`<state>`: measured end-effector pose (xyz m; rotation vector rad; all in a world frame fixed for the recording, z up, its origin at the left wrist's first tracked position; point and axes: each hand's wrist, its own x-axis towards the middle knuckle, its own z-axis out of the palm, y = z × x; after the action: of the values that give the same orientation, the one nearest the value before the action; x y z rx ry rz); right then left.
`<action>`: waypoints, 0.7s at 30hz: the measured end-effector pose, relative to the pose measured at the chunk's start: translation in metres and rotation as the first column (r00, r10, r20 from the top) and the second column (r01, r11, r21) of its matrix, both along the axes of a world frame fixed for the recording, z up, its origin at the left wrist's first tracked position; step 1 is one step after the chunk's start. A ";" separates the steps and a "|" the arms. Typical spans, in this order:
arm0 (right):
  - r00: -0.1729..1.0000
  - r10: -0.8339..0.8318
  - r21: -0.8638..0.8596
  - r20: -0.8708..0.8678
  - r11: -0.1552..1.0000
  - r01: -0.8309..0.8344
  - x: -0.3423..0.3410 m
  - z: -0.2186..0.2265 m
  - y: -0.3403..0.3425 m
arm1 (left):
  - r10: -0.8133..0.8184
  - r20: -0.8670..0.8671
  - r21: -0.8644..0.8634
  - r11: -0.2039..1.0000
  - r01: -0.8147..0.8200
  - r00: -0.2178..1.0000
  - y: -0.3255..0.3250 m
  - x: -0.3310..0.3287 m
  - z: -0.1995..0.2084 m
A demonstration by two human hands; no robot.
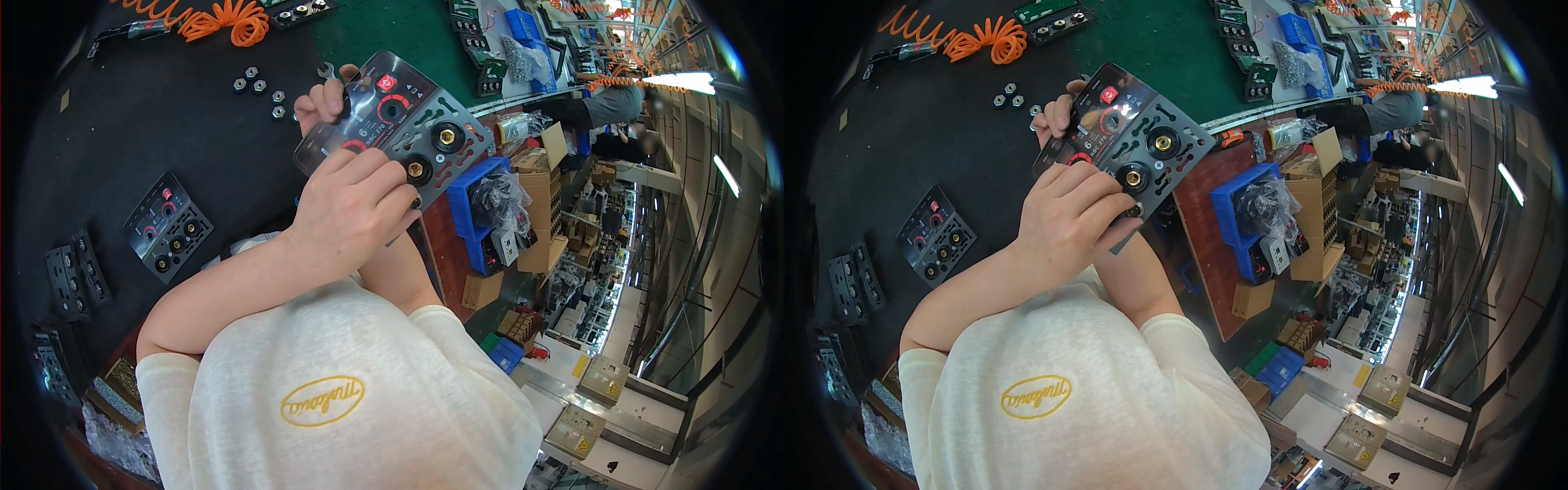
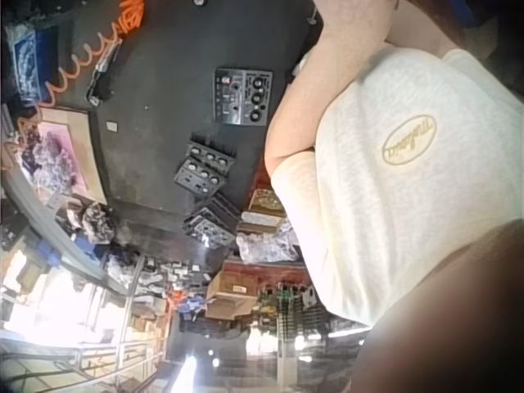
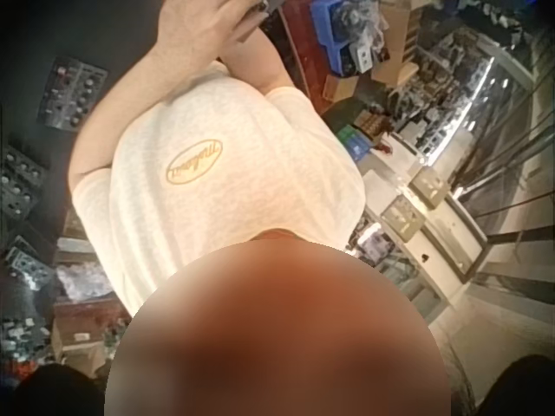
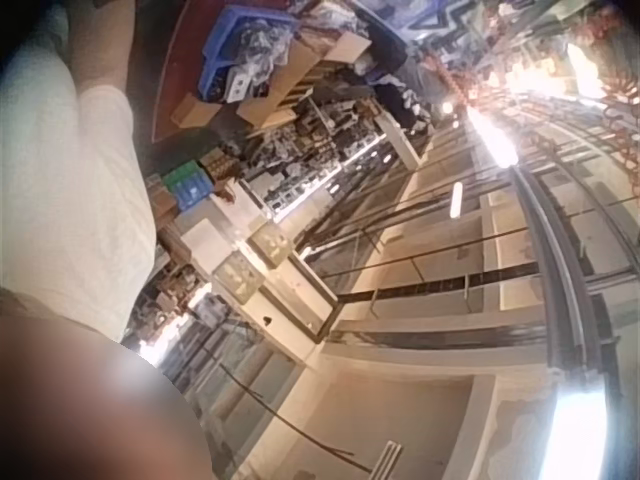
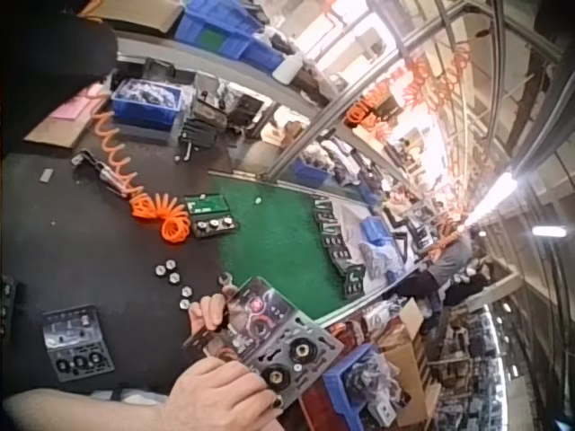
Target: Manually assemble components and wires into a control panel housing using a wrench.
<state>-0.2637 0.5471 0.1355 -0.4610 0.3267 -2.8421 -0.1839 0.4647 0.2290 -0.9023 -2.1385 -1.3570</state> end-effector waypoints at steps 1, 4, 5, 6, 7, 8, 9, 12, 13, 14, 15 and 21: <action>1.000 0.015 -0.012 -0.006 1.000 -0.015 -0.001 -0.004 0.000 | 0.000 -0.001 -0.001 1.000 0.000 1.000 -0.001 0.000 0.000; 1.000 0.010 -0.011 -0.007 1.000 -0.010 -0.001 -0.003 -0.003 | -0.003 0.024 -0.011 1.000 0.003 1.000 -0.003 0.000 0.000; 1.000 -0.006 0.005 -0.001 1.000 0.006 0.000 0.000 -0.006 | 0.000 0.031 -0.009 1.000 0.000 1.000 -0.004 0.000 0.000; 1.000 -0.009 0.001 -0.004 1.000 0.009 0.002 0.003 -0.007 | 0.003 0.039 -0.007 1.000 -0.003 0.999 -0.006 0.000 0.000; 0.999 -0.035 0.037 0.022 0.999 0.034 0.005 0.008 -0.007 | -0.001 0.035 -0.013 1.000 0.001 0.999 -0.007 -0.001 0.000; 0.997 -0.058 0.073 0.045 0.996 0.055 0.005 0.011 -0.008 | -0.003 0.049 0.001 1.000 0.003 0.999 -0.009 -0.001 -0.001; 0.998 -0.059 0.065 0.039 0.996 0.056 0.003 0.011 -0.007 | -0.006 0.062 0.013 1.000 0.005 0.998 -0.011 -0.002 -0.001; 0.999 -0.046 0.124 -0.009 0.991 0.047 -0.001 0.007 -0.002 | -0.015 0.103 0.046 0.999 0.010 0.995 -0.018 -0.003 -0.003; 0.996 -0.076 0.141 0.051 0.988 0.068 0.000 0.007 -0.002 | -0.018 0.091 0.035 0.999 0.015 0.996 -0.020 -0.004 -0.003; 0.988 -0.104 0.157 0.114 0.984 0.086 0.001 0.007 -0.003 | 0.004 0.104 0.047 0.999 -0.009 0.995 -0.022 -0.003 -0.002; 0.996 -0.074 0.153 0.056 0.986 0.065 -0.003 0.009 -0.003 | 0.026 0.117 0.059 0.998 -0.033 0.993 -0.024 -0.003 -0.002; 0.985 -0.130 0.197 0.112 0.975 0.106 -0.009 0.016 -0.019 | 0.056 0.087 0.103 0.993 -0.065 0.995 -0.037 -0.008 -0.002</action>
<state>-0.2731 0.5276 0.1512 -0.2320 0.6139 -2.8983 -0.1914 0.4276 0.2268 -0.7458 -2.1157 -1.4865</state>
